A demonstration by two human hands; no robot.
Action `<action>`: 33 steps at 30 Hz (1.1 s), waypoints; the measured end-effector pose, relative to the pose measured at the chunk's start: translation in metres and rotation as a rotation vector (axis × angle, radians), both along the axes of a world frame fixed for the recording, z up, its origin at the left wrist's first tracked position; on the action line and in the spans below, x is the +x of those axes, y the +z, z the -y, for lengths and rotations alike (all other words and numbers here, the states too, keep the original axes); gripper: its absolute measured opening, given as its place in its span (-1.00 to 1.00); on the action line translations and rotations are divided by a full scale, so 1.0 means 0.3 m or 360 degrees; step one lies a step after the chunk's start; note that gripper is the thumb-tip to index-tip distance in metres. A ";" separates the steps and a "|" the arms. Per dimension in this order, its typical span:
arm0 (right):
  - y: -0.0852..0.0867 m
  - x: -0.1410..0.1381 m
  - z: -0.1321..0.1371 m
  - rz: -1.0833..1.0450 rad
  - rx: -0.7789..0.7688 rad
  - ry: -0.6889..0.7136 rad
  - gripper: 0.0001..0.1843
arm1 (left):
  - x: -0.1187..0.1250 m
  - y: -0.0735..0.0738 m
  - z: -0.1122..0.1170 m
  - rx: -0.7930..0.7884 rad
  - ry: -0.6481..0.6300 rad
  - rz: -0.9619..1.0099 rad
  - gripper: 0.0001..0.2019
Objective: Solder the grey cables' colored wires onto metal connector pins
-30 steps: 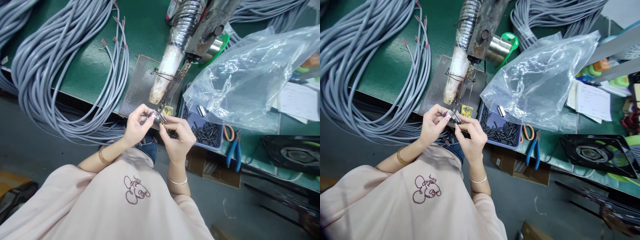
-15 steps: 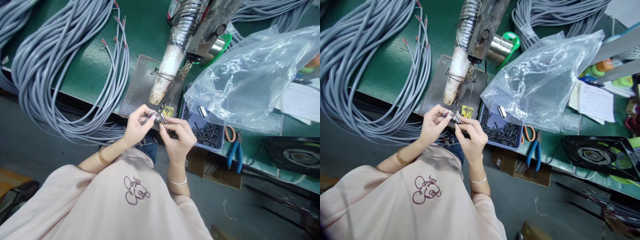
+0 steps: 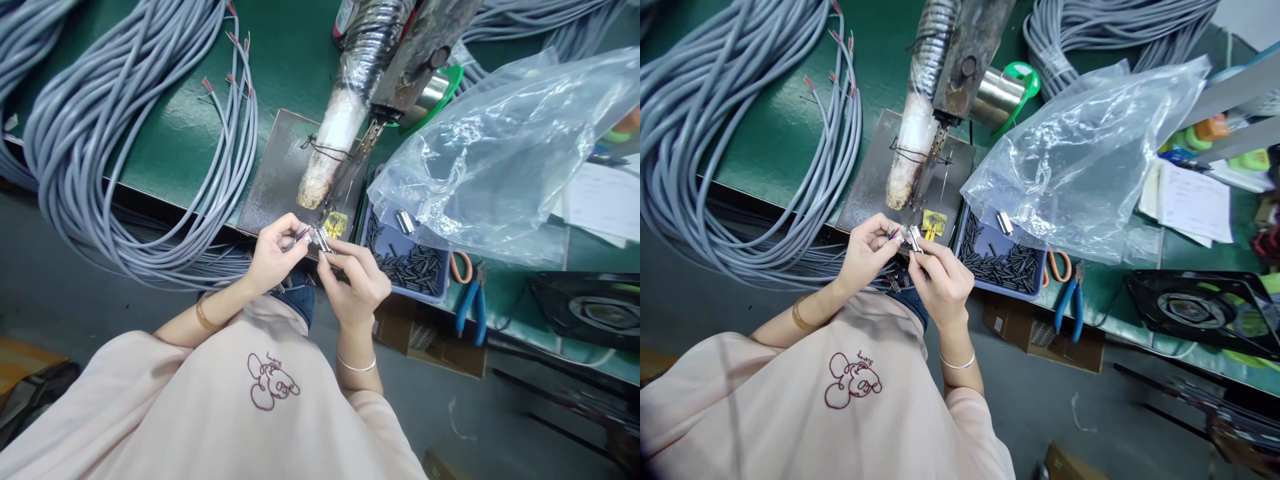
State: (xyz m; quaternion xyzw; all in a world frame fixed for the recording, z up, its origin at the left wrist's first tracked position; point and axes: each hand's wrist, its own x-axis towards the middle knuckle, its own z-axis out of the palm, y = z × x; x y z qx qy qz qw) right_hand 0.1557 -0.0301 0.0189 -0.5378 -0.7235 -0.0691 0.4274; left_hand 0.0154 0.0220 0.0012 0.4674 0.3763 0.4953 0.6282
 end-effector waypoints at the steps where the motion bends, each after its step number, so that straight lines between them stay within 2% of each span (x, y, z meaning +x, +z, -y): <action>1: 0.001 0.000 0.001 0.0012 0.0010 0.0000 -0.83 | 0.000 0.000 0.001 -0.0008 -0.0013 0.0005 -0.80; 9: 0.006 -0.007 0.021 0.0049 0.0051 -0.0015 -0.81 | -0.007 0.010 0.019 -0.0071 -0.0038 0.0031 -0.78; 12: 0.004 -0.010 0.037 -0.0055 0.0029 -0.0067 -0.82 | -0.019 0.020 0.024 -0.0097 -0.0098 0.0068 -0.83; 15: 0.003 -0.009 0.053 -0.0356 -0.0235 -0.0145 -0.85 | -0.036 0.029 0.026 -0.0187 -0.0180 0.0183 -0.83; 18: 0.010 -0.007 0.071 -0.0676 -0.0541 -0.0156 -0.87 | -0.051 0.033 0.030 -0.0371 -0.0360 0.0305 -0.84; 19: 0.016 -0.008 0.078 -0.0765 -0.0508 -0.0210 -0.89 | -0.054 0.032 0.031 -0.0410 -0.0407 0.0332 -0.84; 23: 0.059 -0.022 0.096 -0.0876 -0.0036 -0.0479 -0.84 | -0.061 0.029 0.039 -0.0428 -0.0481 0.0372 -0.79; 24: 0.071 -0.028 0.095 -0.0832 -0.0054 -0.0463 -0.82 | -0.062 0.028 0.041 -0.0420 -0.0489 0.0369 -0.79; 27: 0.090 -0.046 0.077 -0.0682 -0.0434 -0.0277 -0.84 | -0.064 0.025 0.048 -0.0391 -0.0513 0.0336 -0.75; 29: 0.085 -0.056 0.057 -0.0687 -0.0595 -0.0139 -0.89 | -0.064 0.022 0.053 -0.0363 -0.0534 0.0321 -0.72; 33: 0.063 -0.064 0.034 -0.0852 -0.0600 -0.0043 -0.91 | -0.065 0.018 0.060 -0.0338 -0.0539 0.0351 -0.67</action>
